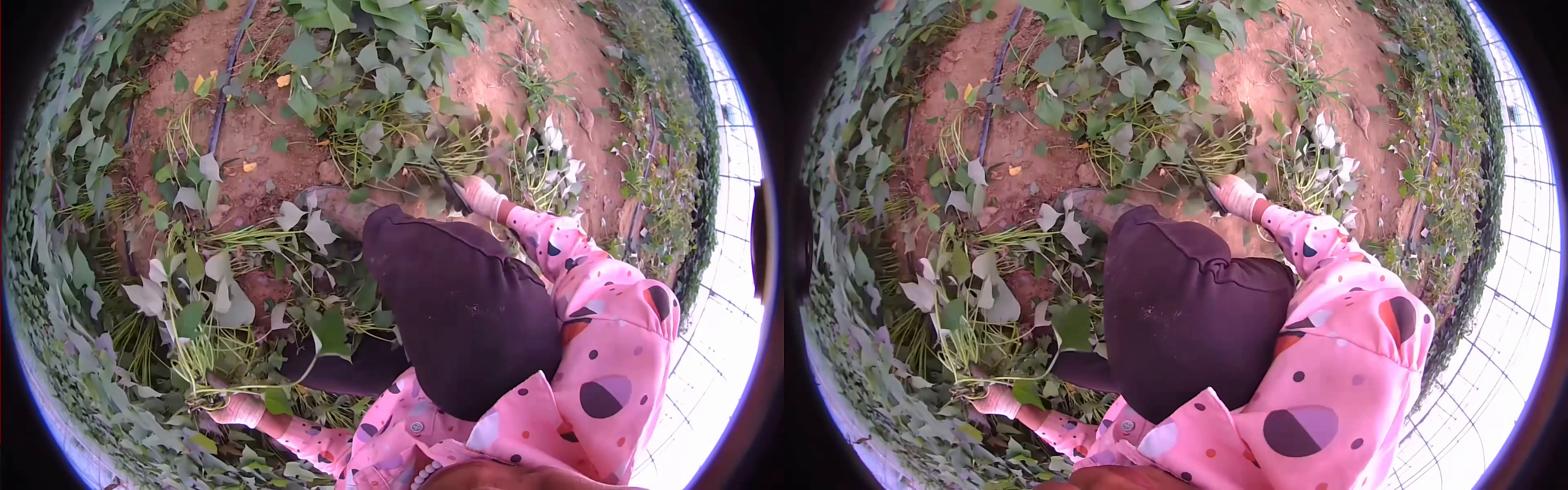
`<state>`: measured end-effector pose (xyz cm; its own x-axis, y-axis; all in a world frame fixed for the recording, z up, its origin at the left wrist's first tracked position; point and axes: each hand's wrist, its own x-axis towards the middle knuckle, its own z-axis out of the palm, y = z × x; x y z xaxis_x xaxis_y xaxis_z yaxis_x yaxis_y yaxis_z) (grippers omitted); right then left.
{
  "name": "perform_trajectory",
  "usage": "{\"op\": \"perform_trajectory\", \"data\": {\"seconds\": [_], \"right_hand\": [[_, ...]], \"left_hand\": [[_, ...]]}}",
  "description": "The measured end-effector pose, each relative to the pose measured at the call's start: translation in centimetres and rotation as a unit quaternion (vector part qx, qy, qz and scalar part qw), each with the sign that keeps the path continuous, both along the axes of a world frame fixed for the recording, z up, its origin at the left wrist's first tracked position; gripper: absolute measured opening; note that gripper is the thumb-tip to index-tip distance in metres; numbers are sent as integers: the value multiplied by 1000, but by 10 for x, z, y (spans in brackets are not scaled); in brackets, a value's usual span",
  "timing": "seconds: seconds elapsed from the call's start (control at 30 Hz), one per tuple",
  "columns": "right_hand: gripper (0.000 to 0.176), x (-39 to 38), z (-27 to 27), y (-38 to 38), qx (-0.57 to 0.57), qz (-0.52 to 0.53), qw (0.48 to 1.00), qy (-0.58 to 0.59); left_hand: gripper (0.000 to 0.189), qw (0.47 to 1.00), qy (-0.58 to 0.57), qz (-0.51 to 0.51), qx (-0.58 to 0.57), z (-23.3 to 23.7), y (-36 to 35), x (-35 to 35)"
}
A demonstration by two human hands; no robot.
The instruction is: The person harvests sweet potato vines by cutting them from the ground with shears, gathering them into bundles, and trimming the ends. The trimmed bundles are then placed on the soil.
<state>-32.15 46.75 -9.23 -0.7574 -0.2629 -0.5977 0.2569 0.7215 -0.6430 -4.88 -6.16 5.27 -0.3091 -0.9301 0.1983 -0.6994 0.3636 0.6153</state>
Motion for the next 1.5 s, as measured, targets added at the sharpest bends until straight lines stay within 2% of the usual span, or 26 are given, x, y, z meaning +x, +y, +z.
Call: {"op": "perform_trajectory", "data": {"seconds": [0.03,0.07,0.1,0.13,0.17,0.27,0.3,0.4,0.47,0.53,0.57,0.6,0.63,0.77,0.93,1.0,1.07,1.1,1.13,1.17,1.27,1.33,1.37,1.4,1.47,1.5], "right_hand": [[45,3,37,-18,91,53,991,-81],[48,18,24,-11,135,143,980,15],[49,28,18,-10,119,139,983,24],[51,34,17,-13,103,134,985,33],[53,34,23,-19,90,124,988,-15],[57,37,11,-19,91,145,985,17],[57,34,21,-20,85,143,986,23],[44,26,39,-17,52,145,988,20],[37,25,6,-3,65,206,963,159],[45,16,-4,-2,32,188,957,219],[52,8,11,-10,-33,40,999,12],[59,2,27,-15,-97,-109,969,-198],[67,-1,36,-16,-144,-123,953,-237],[67,-5,-17,-22,-216,-172,920,-279],[57,-16,-19,-33,-186,-210,912,-299],[64,-26,-24,-32,-144,-144,937,-285],[57,-30,-50,-32,-100,-111,958,-244],[49,-28,-56,-33,-4,46,998,-42],[42,-28,-61,-32,91,200,962,163],[25,-21,-65,-33,195,297,913,201],[16,-3,-82,-22,147,209,941,224],[27,0,-53,-6,76,173,960,205],[36,4,3,-5,-1,71,979,189],[38,-2,-2,4,-7,17,990,142],[36,-15,12,15,0,-86,969,231],[41,-30,19,19,-17,-107,975,194]], "left_hand": [[48,999,12,-1,-33,3,-1,7],[45,997,25,-1,-68,8,-3,15],[42,982,190,-10,-16,3,-15,38],[50,980,192,23,46,-12,-44,78],[50,980,196,18,41,3,-28,66],[53,979,181,95,8,78,67,14],[58,977,198,61,52,83,77,18],[62,988,141,46,43,75,85,56],[63,987,144,49,56,75,96,63],[59,994,84,32,58,48,93,96],[55,984,-29,-115,-129,29,85,119],[45,987,157,-6,-18,35,119,77],[45,987,162,3,-11,33,132,62],[41,991,107,-53,-55,25,132,52],[38,988,79,-92,-96,16,129,45],[36,986,74,-102,-111,12,129,42],[35,984,68,-113,-120,8,130,37],[34,983,65,-118,-126,6,130,34],[33,982,60,-121,-132,4,130,31],[33,981,59,-126,-137,1,132,28],[32,980,60,-137,-133,-3,133,24],[32,980,60,-141,-122,-4,131,22],[32,981,60,-143,-118,-5,130,22],[32,981,59,-144,-115,-6,131,22],[32,981,58,-149,-108,-8,131,22],[31,981,57,-150,-105,-8,130,22]]}}
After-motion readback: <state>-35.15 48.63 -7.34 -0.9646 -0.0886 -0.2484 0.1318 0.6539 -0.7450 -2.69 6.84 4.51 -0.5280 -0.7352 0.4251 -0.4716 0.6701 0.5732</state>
